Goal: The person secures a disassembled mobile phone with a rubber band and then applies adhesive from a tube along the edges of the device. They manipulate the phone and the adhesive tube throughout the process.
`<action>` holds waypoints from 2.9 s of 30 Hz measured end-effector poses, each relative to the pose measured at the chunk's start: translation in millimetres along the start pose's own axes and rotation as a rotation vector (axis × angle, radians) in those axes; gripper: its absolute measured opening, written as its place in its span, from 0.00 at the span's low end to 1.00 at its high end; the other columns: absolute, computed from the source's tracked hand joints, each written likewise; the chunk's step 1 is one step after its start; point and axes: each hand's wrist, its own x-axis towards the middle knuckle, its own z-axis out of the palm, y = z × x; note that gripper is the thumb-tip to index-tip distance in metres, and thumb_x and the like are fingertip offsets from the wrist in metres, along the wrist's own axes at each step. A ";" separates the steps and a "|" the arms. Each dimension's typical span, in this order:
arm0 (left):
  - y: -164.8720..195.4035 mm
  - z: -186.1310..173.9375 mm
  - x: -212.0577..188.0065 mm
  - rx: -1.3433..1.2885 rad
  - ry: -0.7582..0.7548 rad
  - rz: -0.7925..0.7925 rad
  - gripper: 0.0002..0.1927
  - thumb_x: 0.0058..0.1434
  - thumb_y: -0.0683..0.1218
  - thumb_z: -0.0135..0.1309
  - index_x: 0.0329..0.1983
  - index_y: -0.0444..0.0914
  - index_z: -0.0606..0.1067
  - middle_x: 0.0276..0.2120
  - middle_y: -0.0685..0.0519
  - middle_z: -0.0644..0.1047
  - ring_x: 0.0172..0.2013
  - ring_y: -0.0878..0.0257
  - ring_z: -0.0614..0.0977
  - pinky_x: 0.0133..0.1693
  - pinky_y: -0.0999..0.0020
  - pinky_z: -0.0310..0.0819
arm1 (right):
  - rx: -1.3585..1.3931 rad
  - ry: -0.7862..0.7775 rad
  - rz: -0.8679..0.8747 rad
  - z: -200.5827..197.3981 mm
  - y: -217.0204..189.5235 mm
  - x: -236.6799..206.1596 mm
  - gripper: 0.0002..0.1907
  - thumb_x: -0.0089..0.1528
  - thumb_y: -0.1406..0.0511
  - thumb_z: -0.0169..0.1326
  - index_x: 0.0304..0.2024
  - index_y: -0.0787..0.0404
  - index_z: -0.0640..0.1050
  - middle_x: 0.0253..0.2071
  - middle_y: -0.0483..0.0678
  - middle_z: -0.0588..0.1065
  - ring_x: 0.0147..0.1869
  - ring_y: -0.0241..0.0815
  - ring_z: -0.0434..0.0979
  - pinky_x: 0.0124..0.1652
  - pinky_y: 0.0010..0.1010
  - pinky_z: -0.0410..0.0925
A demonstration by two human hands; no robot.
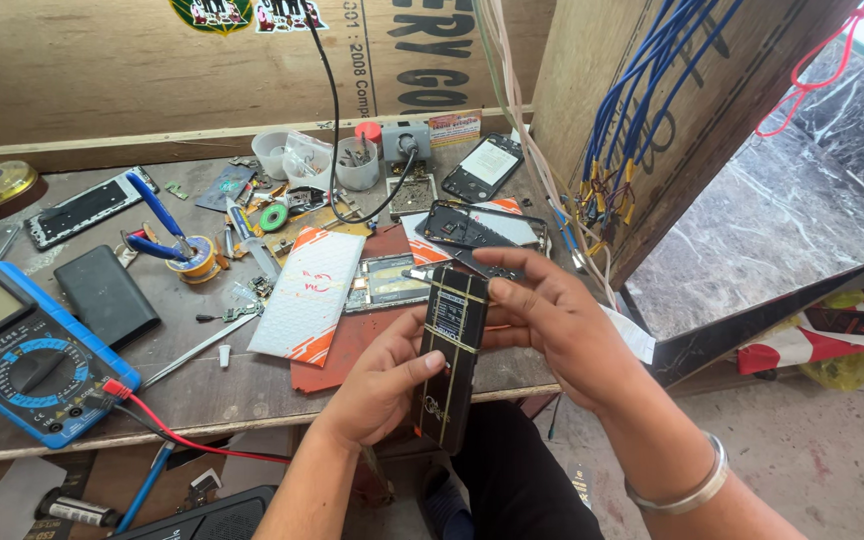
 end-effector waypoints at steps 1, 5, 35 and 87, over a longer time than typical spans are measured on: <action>1.0 -0.4 0.2 -0.018 0.006 0.004 0.33 0.64 0.41 0.55 0.72 0.33 0.60 0.53 0.50 0.75 0.50 0.64 0.78 0.51 0.68 0.75 | 0.020 -0.010 -0.015 1.4 2.9 -0.1 0.25 0.66 0.63 0.51 0.64 0.68 0.70 0.51 0.54 0.80 0.51 0.43 0.83 0.49 0.36 0.76; 2.5 1.1 0.5 -0.069 0.004 0.003 0.38 0.64 0.40 0.54 0.77 0.33 0.56 0.55 0.49 0.74 0.51 0.64 0.77 0.52 0.68 0.74 | -0.047 -0.001 -0.053 2.5 13.3 -0.3 0.23 0.66 0.66 0.51 0.64 0.66 0.72 0.50 0.55 0.80 0.52 0.44 0.83 0.51 0.38 0.77; -19.4 -4.2 -7.7 0.178 0.113 0.221 0.31 0.61 0.36 0.62 0.67 0.34 0.68 0.49 0.48 0.81 0.50 0.62 0.82 0.52 0.67 0.79 | -0.182 0.029 -0.253 -0.3 32.1 -31.8 0.21 0.66 0.68 0.56 0.62 0.68 0.77 0.52 0.51 0.82 0.53 0.36 0.80 0.52 0.28 0.74; -23.4 1.9 -11.1 0.330 0.159 0.451 0.13 0.59 0.29 0.62 0.46 0.31 0.80 0.43 0.52 0.79 0.46 0.65 0.80 0.50 0.69 0.76 | -0.342 0.623 -0.489 -45.7 30.6 -92.8 0.16 0.56 0.77 0.63 0.43 0.65 0.74 0.42 0.57 0.81 0.41 0.41 0.84 0.41 0.29 0.78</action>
